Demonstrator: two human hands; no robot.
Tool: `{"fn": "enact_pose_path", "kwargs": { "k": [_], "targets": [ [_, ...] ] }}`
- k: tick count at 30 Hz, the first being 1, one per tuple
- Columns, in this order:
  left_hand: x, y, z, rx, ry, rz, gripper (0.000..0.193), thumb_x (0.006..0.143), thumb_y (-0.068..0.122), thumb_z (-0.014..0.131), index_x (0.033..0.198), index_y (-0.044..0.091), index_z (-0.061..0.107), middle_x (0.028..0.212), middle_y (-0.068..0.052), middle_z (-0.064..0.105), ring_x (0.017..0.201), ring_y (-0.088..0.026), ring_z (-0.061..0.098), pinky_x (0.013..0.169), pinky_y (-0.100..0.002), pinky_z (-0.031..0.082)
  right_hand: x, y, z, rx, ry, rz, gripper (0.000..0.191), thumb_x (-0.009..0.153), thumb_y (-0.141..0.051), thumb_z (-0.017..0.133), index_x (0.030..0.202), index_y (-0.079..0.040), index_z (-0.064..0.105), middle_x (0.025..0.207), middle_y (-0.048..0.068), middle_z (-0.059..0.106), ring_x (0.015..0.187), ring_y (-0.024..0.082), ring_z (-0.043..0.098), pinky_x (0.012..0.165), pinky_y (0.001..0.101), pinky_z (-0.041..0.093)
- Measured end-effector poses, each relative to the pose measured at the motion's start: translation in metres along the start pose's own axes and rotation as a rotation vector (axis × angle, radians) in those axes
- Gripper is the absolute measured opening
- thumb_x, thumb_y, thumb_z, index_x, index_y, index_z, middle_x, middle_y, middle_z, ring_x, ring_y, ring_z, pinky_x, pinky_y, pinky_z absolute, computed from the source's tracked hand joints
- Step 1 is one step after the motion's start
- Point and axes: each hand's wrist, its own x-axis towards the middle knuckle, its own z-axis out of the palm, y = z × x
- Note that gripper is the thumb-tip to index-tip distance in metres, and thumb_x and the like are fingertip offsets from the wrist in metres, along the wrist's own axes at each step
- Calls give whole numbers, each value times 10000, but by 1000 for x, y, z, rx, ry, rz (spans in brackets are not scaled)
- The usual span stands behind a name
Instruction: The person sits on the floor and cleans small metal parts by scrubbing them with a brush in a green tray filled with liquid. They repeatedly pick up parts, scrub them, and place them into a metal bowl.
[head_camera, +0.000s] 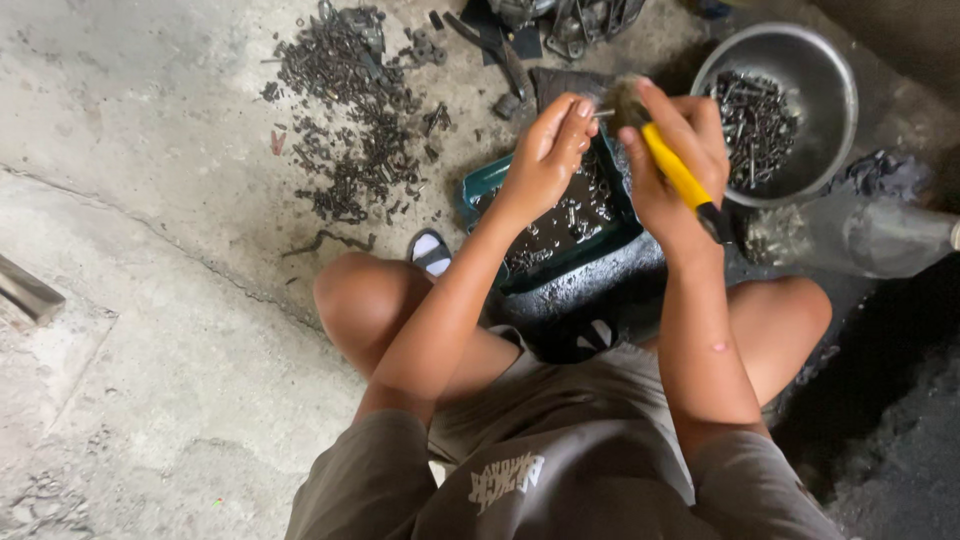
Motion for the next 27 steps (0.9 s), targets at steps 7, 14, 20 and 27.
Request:
{"fn": "enact_pose_path", "kwargs": {
  "k": [7, 14, 20, 27],
  "targets": [
    [-6, 4, 10, 215, -62, 90, 346, 1122, 332, 511, 1016, 12, 591, 817, 21, 518, 766, -57, 453, 673, -236, 419, 6, -15, 0, 59, -21, 6, 191, 1024, 34, 803, 1185, -22, 716, 1081, 157, 626, 903, 264, 666, 791, 354, 539],
    [-3, -6, 11, 24, 24, -273, 533, 1067, 515, 466, 870, 39, 602, 684, 10, 442, 544, -66, 398, 456, -237, 309, -23, 30, -12, -28, 88, -86, 91, 1068, 31, 769, 1101, -11, 696, 1021, 141, 650, 901, 296, 658, 801, 370, 534],
    [6, -1, -7, -823, -78, -462, 478, 1104, 417, 480, 985, -21, 629, 766, -43, 561, 603, -127, 522, 507, -263, 430, -22, 192, -60, -354, 264, 97, 144, 1070, 16, 704, 1211, 6, 734, 960, 175, 652, 869, 300, 633, 749, 395, 496],
    [9, 8, -4, -902, 14, -443, 624, 1065, 425, 442, 1240, -165, 545, 1242, -369, 628, 1194, -468, 639, 1077, -569, 529, -109, 245, -48, 56, 150, 747, 123, 1060, -133, 683, 1088, -17, 715, 953, 119, 686, 848, 248, 682, 800, 377, 511]
  ]
}}
